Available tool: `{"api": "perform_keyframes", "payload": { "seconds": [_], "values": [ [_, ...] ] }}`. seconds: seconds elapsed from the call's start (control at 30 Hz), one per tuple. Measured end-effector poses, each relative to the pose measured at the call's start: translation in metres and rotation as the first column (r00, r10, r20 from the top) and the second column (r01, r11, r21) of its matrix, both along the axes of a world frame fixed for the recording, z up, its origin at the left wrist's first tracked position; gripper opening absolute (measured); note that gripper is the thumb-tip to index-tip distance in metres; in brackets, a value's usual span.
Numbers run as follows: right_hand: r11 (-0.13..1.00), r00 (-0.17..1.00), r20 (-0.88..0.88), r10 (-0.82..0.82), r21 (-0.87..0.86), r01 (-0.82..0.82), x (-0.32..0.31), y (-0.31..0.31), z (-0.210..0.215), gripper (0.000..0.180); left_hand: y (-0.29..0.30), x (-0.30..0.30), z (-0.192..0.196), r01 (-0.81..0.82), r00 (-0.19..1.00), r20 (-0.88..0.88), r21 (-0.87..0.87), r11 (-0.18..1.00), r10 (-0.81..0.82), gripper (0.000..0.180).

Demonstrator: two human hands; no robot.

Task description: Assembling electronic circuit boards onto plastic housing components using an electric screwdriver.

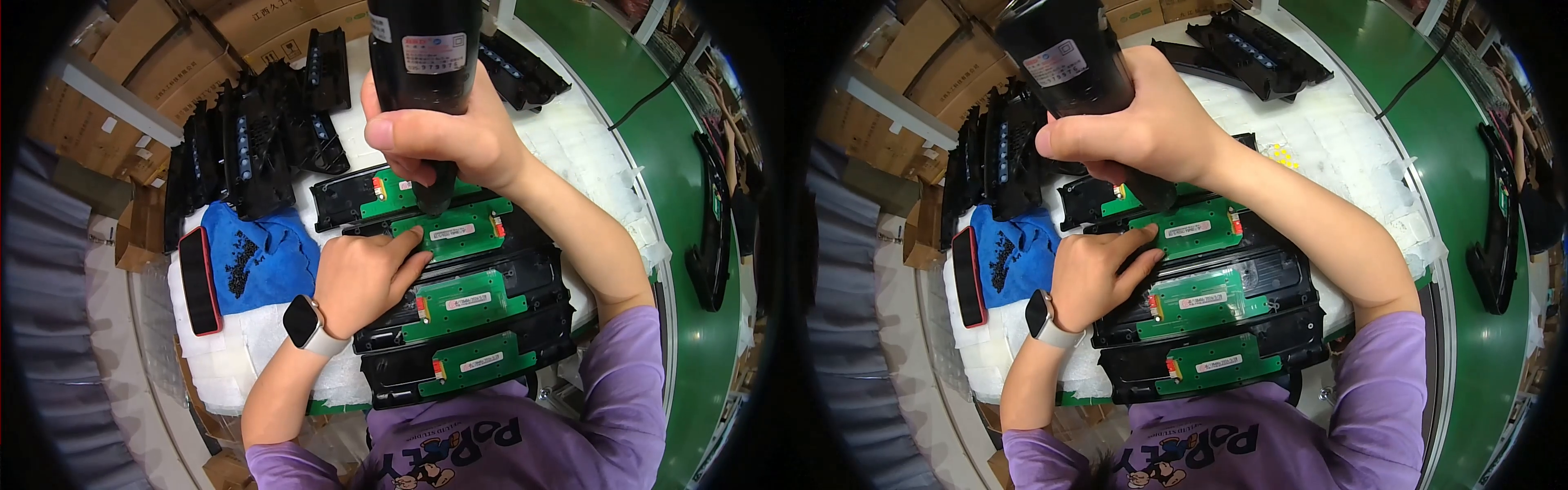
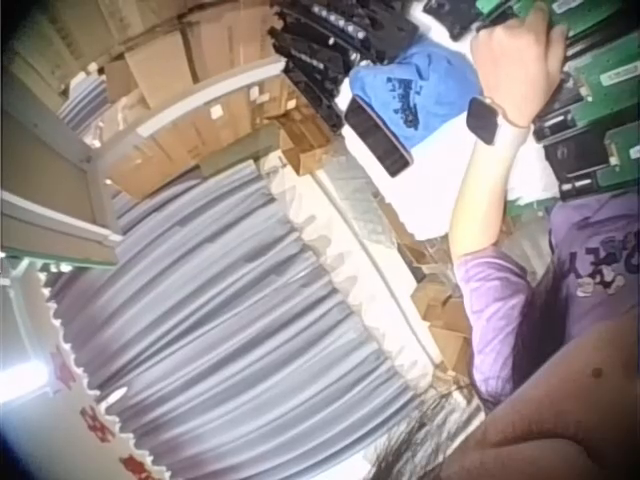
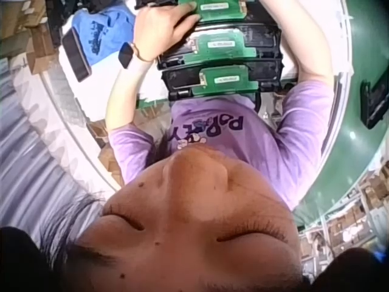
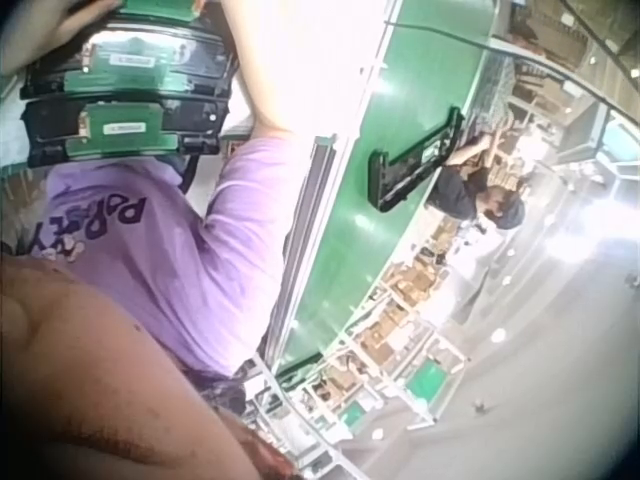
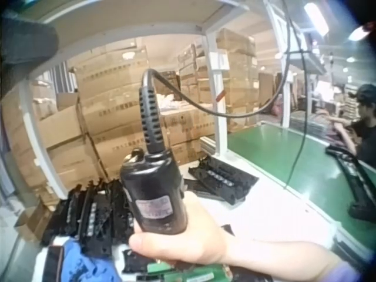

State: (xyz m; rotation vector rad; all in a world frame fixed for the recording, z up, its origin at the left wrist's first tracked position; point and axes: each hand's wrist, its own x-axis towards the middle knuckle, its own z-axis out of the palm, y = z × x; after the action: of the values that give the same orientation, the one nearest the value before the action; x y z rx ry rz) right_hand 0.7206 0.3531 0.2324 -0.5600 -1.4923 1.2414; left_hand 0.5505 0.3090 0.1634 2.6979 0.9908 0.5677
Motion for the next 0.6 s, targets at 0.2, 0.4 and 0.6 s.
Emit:
{"api": "perform_keyframes", "payload": {
  "seconds": [0.2, 0.4, 0.6],
  "values": [
    [0.981, 0.996, 0.078, -0.043, 0.192, 0.027, -0.003, -0.009, 0.0, 0.016, 0.002, 0.0, 0.008, -0.014, 1.0, 0.0, -0.126, 0.992, 0.014, 0.021],
    [0.993, 0.959, -0.259, 0.117, 0.018, -0.116, 0.006, -0.016, 0.008, 0.016, 0.005, -0.007, 0.014, -0.075, 0.783, 0.377, -0.732, 0.677, 0.495, 0.026],
    [0.975, 0.786, -0.588, 0.189, 0.016, -0.222, -0.001, -0.036, 0.022, 0.03, 0.011, -0.007, 0.012, 0.728, 0.365, 0.613, -0.657, 0.196, 0.7, 0.044]
  ]
}}
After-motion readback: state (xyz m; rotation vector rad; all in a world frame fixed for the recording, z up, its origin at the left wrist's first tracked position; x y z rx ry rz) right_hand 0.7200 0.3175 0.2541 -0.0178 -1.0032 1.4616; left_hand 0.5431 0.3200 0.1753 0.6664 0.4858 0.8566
